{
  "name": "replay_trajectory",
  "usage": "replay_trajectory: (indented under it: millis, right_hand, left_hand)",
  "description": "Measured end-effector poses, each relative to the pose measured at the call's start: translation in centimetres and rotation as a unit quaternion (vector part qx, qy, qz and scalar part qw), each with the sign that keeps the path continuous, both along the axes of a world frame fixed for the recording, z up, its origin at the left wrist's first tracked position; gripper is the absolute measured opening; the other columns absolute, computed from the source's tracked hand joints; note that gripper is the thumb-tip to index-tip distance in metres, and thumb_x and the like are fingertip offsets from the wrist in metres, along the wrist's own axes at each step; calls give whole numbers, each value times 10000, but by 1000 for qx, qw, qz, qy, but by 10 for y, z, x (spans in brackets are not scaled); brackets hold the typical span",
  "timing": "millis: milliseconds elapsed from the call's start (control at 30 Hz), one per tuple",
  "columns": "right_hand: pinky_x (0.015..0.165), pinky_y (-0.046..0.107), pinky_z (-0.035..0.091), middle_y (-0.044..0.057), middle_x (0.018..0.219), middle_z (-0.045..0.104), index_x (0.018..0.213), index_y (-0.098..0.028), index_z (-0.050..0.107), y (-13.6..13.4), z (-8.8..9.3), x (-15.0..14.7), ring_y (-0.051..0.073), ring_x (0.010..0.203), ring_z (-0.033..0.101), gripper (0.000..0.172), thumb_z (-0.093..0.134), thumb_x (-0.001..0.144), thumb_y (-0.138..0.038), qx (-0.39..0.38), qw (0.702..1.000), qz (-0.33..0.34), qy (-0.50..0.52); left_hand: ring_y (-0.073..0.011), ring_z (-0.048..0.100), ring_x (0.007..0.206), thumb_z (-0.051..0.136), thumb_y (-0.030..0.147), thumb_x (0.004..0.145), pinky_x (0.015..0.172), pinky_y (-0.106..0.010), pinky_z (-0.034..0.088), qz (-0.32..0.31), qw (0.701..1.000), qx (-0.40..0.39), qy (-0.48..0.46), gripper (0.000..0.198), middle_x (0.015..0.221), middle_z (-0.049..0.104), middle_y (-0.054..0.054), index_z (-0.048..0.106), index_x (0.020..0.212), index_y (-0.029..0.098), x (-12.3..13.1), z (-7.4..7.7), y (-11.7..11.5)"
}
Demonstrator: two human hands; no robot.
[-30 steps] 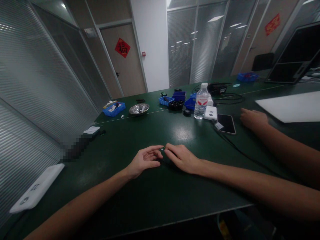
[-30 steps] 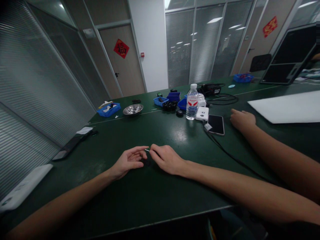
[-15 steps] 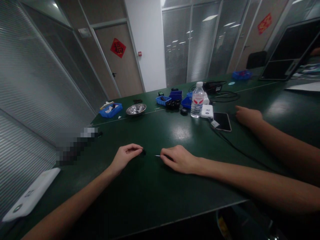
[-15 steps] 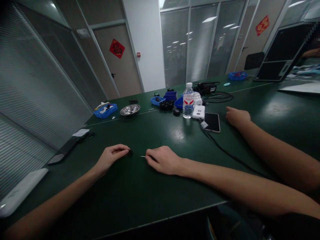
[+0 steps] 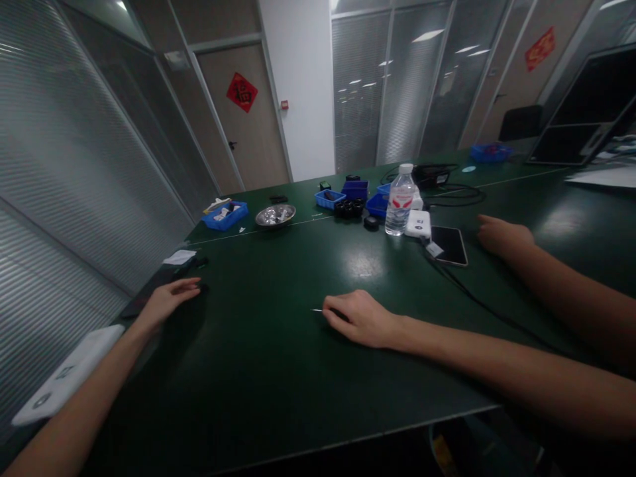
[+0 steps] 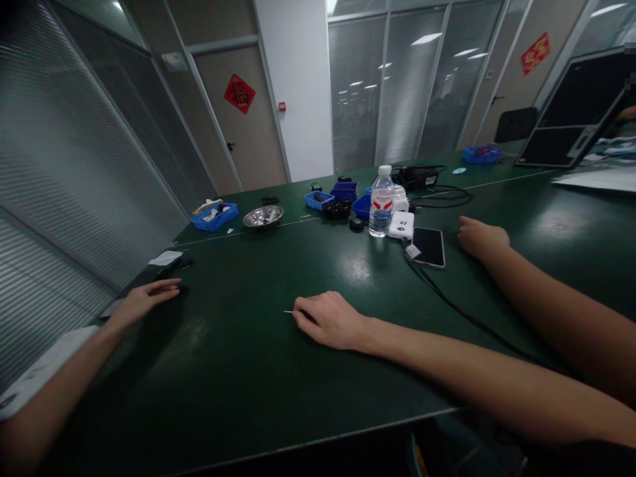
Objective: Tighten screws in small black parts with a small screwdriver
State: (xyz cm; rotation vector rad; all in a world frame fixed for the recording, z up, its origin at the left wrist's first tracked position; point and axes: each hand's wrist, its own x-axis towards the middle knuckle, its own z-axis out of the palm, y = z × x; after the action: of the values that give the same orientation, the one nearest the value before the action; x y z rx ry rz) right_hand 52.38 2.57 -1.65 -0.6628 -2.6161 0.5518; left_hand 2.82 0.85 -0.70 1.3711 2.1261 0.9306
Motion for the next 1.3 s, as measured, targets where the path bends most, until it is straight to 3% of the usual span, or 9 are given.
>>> replay_trajectory:
  millis: [200,333,533,700,967,1133,1300]
  right_hand:
    - [614,245,355,1,786,623,951,-175,592,0,0,0,98,625,514,252,415,1049,-324,6,1000,-4,-6]
    - [615,236,377,-1,784,622,971,-172,596,-1,3,1,95,621,520,253,414,1050,-329,-3,1000,2,-4]
    - [608,234,375,-3,776,615,969,-172,597,-1,2,0,94,613,516,273,404,1058,-343,0,1000,3,-2]
    - [605,238,361,-5,768,611,952,-173,593,0,1,0,95,610,512,263,410,1055,-333,5,1000,0,-3]
    - [615,237,363,-5,779,617,955,-174,585,-1,2,0,93,619,513,265,405,1056,-340,3,1000,1,-7]
    - [621,238,358,1,785,619,952,-168,590,-1,3,-1,95,627,513,254,410,1048,-319,8,1000,-2,-19]
    - [612,237,353,-1,794,623,974,-169,595,-1,3,0,94,627,510,253,409,1049,-324,-2,1000,-3,-28]
  left_hand:
    - [-354,643,1182,800,500,678,1025,-457,486,-35,998,-15,45,441,1180,746,-96,795,1023,227,0,3,-1]
    - [-363,675,1097,761,513,721,967,-486,519,8,997,-3,74,474,1151,749,-102,778,1088,213,-3,-2,-2]
    - [-273,706,1034,759,338,759,849,-333,584,56,997,58,-20,480,1124,754,-106,714,1202,160,-3,-14,2]
    - [-265,673,1124,753,301,786,889,-316,573,70,994,83,-9,433,1257,701,-105,714,1199,178,0,-19,5]
    - [-159,659,944,729,263,867,845,-225,546,50,992,97,-62,415,1154,690,4,643,1257,148,5,-14,0]
    - [-88,670,828,683,173,906,815,-176,563,89,981,132,-115,414,1073,655,-10,609,1310,128,4,-21,5]
    - [-100,706,895,652,46,907,852,-209,611,95,967,158,-175,424,1104,616,-31,594,1321,111,5,-24,7]
